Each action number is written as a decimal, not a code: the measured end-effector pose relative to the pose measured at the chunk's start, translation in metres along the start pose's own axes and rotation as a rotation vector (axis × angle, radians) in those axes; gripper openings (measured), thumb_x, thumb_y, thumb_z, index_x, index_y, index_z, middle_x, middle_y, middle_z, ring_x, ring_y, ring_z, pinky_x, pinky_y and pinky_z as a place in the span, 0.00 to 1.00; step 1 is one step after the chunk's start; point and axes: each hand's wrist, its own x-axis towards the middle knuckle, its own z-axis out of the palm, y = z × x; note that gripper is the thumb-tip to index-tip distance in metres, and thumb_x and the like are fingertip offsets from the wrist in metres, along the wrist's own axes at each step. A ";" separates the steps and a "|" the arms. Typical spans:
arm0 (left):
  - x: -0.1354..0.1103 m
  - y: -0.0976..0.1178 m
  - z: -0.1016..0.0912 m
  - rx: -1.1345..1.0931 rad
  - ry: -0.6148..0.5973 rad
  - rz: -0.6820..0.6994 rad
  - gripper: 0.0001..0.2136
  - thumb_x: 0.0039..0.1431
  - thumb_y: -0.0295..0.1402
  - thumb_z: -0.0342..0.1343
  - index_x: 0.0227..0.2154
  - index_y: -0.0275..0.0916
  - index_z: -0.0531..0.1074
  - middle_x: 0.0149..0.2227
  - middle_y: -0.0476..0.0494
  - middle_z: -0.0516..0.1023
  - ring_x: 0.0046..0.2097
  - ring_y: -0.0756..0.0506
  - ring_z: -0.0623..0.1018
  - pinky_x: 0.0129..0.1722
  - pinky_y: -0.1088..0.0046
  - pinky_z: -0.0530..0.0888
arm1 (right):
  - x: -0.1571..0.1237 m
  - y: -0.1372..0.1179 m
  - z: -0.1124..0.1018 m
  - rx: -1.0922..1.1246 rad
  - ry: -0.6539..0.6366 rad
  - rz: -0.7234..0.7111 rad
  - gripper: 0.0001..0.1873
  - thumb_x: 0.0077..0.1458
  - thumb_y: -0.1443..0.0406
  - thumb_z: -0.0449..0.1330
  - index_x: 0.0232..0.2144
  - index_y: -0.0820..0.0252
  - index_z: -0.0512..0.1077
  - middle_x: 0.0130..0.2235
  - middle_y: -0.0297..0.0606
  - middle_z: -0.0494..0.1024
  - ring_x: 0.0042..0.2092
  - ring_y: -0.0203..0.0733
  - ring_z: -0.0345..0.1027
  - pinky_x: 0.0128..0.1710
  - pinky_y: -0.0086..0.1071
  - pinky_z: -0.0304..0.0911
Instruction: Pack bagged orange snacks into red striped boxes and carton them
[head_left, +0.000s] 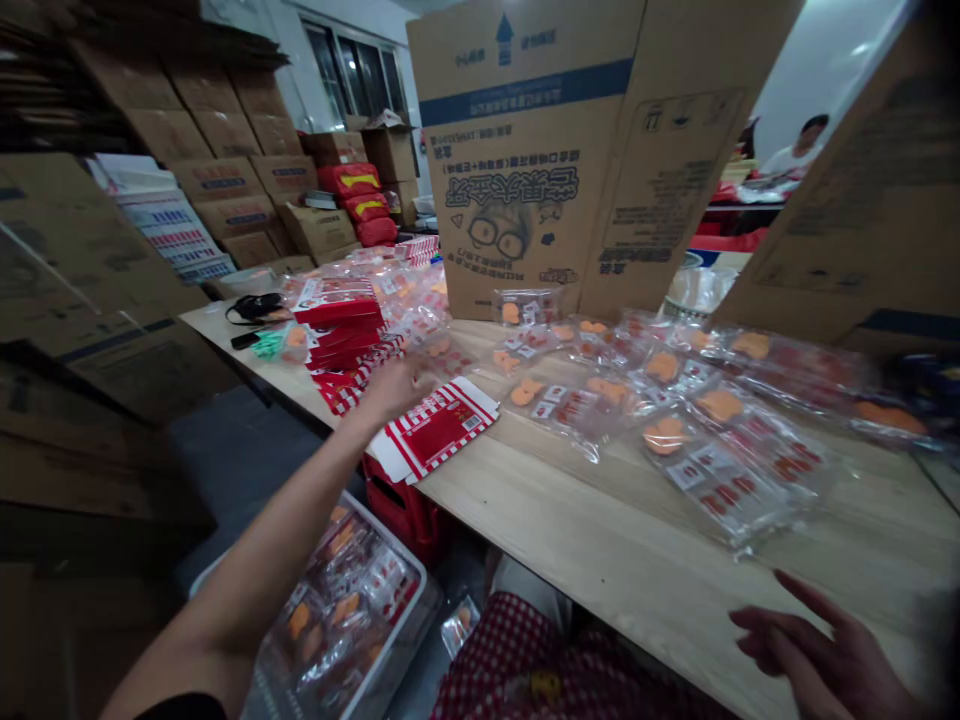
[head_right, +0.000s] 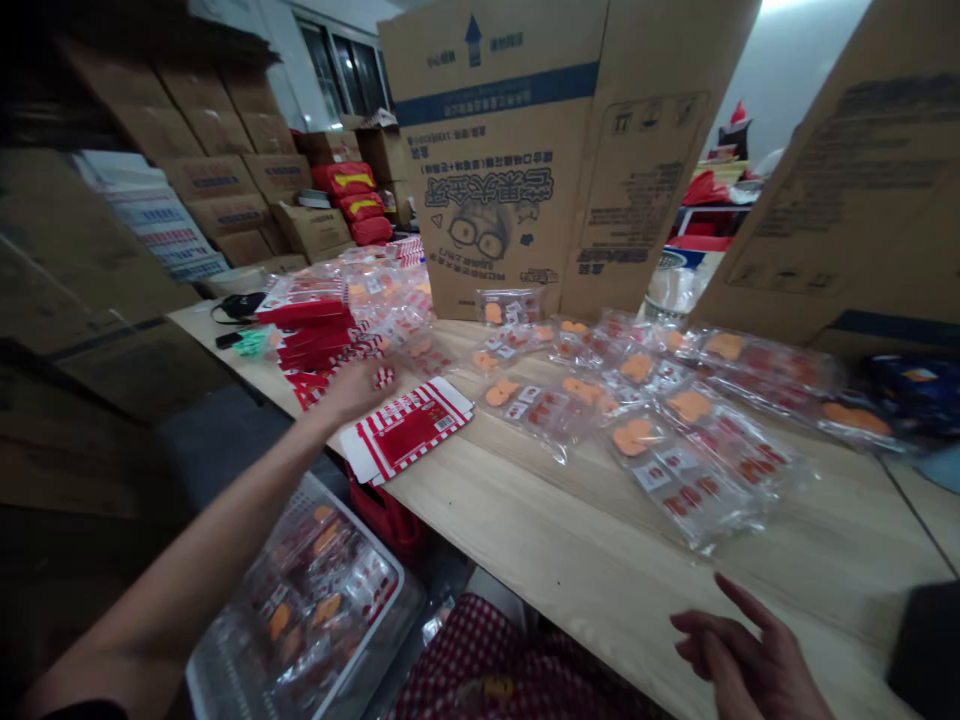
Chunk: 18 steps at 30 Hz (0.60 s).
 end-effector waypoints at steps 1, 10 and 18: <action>-0.005 0.009 0.026 -0.018 -0.088 0.003 0.28 0.55 0.53 0.58 0.53 0.42 0.73 0.57 0.37 0.76 0.61 0.34 0.72 0.60 0.62 0.65 | -0.002 -0.004 0.002 0.007 -0.028 0.014 0.34 0.52 0.45 0.63 0.57 0.52 0.67 0.36 0.46 0.84 0.31 0.54 0.79 0.32 0.45 0.78; 0.005 0.016 0.114 -0.062 -0.316 -0.229 0.61 0.33 0.60 0.69 0.67 0.32 0.50 0.67 0.20 0.59 0.66 0.25 0.65 0.61 0.51 0.66 | -0.010 -0.015 0.004 0.051 -0.139 0.044 0.34 0.46 0.52 0.68 0.53 0.57 0.70 0.34 0.41 0.83 0.29 0.47 0.78 0.31 0.36 0.78; 0.019 0.010 0.117 -0.026 -0.350 -0.333 0.66 0.24 0.61 0.72 0.67 0.33 0.54 0.69 0.16 0.54 0.69 0.17 0.55 0.64 0.40 0.60 | -0.017 -0.020 0.030 -0.023 -0.277 -0.099 0.24 0.55 0.56 0.61 0.53 0.55 0.70 0.33 0.37 0.81 0.28 0.44 0.76 0.29 0.34 0.74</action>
